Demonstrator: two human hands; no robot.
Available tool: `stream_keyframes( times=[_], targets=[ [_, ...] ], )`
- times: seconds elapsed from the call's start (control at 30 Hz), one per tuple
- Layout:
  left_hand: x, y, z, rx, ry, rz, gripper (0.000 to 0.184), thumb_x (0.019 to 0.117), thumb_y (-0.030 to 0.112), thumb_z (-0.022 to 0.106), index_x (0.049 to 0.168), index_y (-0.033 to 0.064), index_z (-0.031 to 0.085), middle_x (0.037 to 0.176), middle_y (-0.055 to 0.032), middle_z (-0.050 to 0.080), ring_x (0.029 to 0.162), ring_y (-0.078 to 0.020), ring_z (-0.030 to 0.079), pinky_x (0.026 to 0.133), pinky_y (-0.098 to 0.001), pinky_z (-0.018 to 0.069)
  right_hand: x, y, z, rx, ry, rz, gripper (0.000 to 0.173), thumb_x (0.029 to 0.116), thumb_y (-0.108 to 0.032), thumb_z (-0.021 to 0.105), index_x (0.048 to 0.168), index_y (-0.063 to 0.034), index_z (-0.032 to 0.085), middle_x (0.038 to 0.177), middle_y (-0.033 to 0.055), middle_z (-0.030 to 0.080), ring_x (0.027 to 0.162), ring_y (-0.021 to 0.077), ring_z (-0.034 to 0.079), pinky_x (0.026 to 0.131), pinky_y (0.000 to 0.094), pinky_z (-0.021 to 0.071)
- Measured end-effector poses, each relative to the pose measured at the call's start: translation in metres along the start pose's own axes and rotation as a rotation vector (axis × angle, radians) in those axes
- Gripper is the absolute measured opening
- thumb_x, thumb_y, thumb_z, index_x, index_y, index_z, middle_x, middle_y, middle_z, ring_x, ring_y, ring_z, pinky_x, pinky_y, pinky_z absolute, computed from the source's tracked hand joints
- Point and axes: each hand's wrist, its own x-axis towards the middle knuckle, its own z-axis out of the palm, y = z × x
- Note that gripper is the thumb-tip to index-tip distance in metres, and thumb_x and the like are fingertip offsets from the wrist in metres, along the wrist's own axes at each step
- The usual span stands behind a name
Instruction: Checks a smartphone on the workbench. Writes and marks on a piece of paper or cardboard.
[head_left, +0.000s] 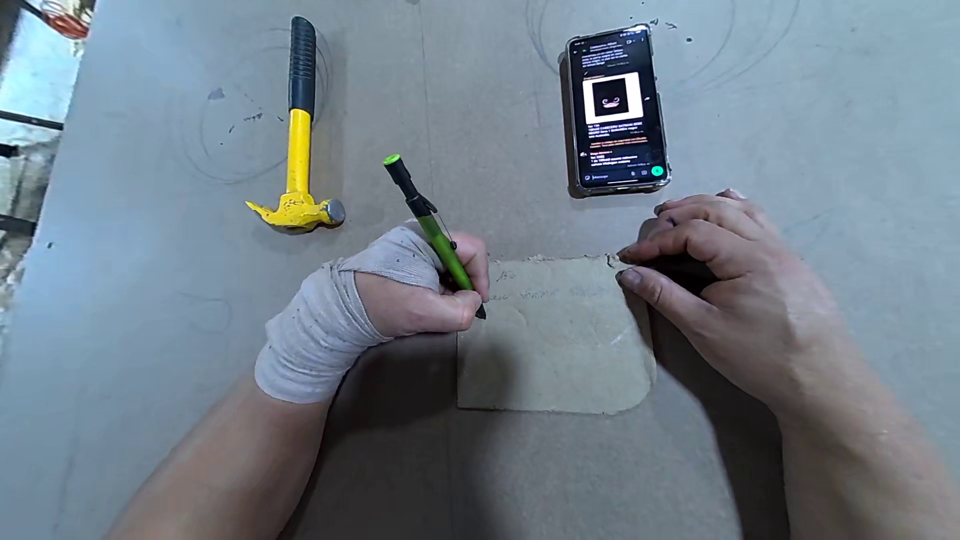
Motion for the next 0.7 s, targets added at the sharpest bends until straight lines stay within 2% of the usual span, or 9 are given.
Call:
stream_keyframes(
  times=[0.1, 0.23, 0.37, 0.57, 0.7],
  targets=[
    [0.0006, 0.0016, 0.0009, 0.014, 0.038, -0.017, 0.004, 0.0799, 0.009, 0.067, 0.081, 0.0129, 0.069, 0.064, 0.0030, 0.062, 0.049, -0.0051, 0.052, 0.041, -0.0198, 0.0401, 0.0008, -0.0006, -0.0004, -0.002, 0.007, 0.001, 0.023, 0.0928, -0.043, 0.070, 0.103, -0.0232, 0.078, 0.122, -0.0029, 0.067, 0.133, 0.0170, 0.055, 0.125, 0.0505, 0.0293],
    [0.0003, 0.0026, 0.0016, -0.016, 0.015, -0.031, 0.005, 0.0787, 0.007, 0.068, 0.081, 0.0112, 0.070, 0.060, 0.0022, 0.061, 0.047, -0.0056, 0.051, 0.040, -0.0198, 0.0400, -0.0005, -0.0001, 0.0001, 0.005, 0.001, -0.003, 0.023, 0.0927, -0.043, 0.070, 0.103, -0.0233, 0.078, 0.122, -0.0032, 0.067, 0.132, 0.0180, 0.055, 0.124, 0.0501, 0.0311],
    [0.0009, 0.0033, 0.0046, 0.012, 0.067, -0.024, 0.005, 0.0787, 0.007, 0.066, 0.080, 0.0118, 0.068, 0.063, 0.0022, 0.062, 0.049, -0.0056, 0.052, 0.041, -0.0198, 0.0402, 0.0003, -0.0002, -0.0001, 0.000, 0.001, 0.000, 0.024, 0.0928, -0.043, 0.070, 0.103, -0.0233, 0.078, 0.123, -0.0029, 0.067, 0.133, 0.0182, 0.054, 0.124, 0.0497, 0.0306],
    [0.0019, 0.0037, 0.0043, -0.006, 0.041, -0.014, 0.004, 0.0810, 0.007, 0.068, 0.081, 0.0116, 0.069, 0.065, 0.0018, 0.063, 0.051, -0.0061, 0.054, 0.043, -0.0199, 0.0415, 0.0006, 0.0001, 0.0002, 0.005, 0.002, 0.002, 0.023, 0.0929, -0.043, 0.070, 0.102, -0.0232, 0.077, 0.122, -0.0033, 0.068, 0.132, 0.0164, 0.055, 0.125, 0.0491, 0.0299],
    [0.0078, -0.0057, -0.0003, -0.041, 0.021, 0.035, 0.003, 0.0814, 0.009, 0.070, 0.083, 0.0113, 0.070, 0.066, 0.0037, 0.064, 0.053, -0.0022, 0.056, 0.046, -0.0172, 0.0434, 0.0002, -0.0002, 0.0005, -0.012, -0.001, 0.014, 0.022, 0.0924, -0.043, 0.070, 0.102, -0.0243, 0.078, 0.123, -0.0032, 0.067, 0.133, 0.0180, 0.054, 0.124, 0.0506, 0.0301]
  ],
)
